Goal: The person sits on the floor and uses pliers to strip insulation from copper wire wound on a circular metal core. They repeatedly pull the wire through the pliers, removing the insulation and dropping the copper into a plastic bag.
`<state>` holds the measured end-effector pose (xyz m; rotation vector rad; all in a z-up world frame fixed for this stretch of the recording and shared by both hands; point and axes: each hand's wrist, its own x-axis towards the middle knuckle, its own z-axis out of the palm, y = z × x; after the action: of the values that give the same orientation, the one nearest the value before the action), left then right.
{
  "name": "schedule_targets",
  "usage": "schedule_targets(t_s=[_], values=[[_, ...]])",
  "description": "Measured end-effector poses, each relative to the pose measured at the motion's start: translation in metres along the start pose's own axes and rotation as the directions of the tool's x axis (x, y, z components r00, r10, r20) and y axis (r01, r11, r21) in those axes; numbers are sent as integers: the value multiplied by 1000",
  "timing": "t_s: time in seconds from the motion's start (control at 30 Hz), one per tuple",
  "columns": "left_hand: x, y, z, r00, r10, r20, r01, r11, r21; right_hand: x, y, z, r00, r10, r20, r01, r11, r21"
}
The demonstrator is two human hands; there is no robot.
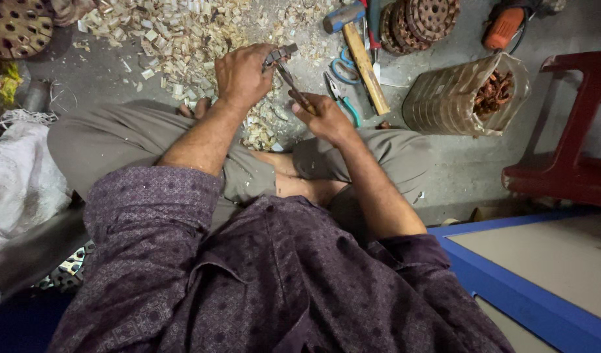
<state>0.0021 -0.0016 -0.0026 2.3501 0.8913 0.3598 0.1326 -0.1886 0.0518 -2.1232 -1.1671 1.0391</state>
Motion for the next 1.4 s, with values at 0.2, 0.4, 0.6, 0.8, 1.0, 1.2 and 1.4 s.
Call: schedule_targets(t_s=[0.2,0.4,0.6,0.8,1.0,1.2,1.4], values=[[0,8,-10,1000,-30,7,30,999,-15,13,11,18,978,-19,-208,-10,990,-139],[-3,15,-21,1000,-25,5,25,1000,-4,18,14,20,971,43,-233,-74,989,-129],[2,17,-20,997,-77,5,77,997,-31,33,26,30,967,46,-250,-89,983,-162],[4,15,-16,1000,-17,-20,15,997,-72,48,35,42,906,67,-419,-215,924,-318],[-3,12,-18,986,29,-165,-59,981,-184,42,33,40,864,36,-502,-78,995,-62],[-3,11,-24,990,-9,-137,-10,991,-133,34,38,31,931,-126,-344,49,973,-224],[-3,15,-25,996,-8,-93,4,999,-50,15,28,11,995,91,-46,-80,975,206]])
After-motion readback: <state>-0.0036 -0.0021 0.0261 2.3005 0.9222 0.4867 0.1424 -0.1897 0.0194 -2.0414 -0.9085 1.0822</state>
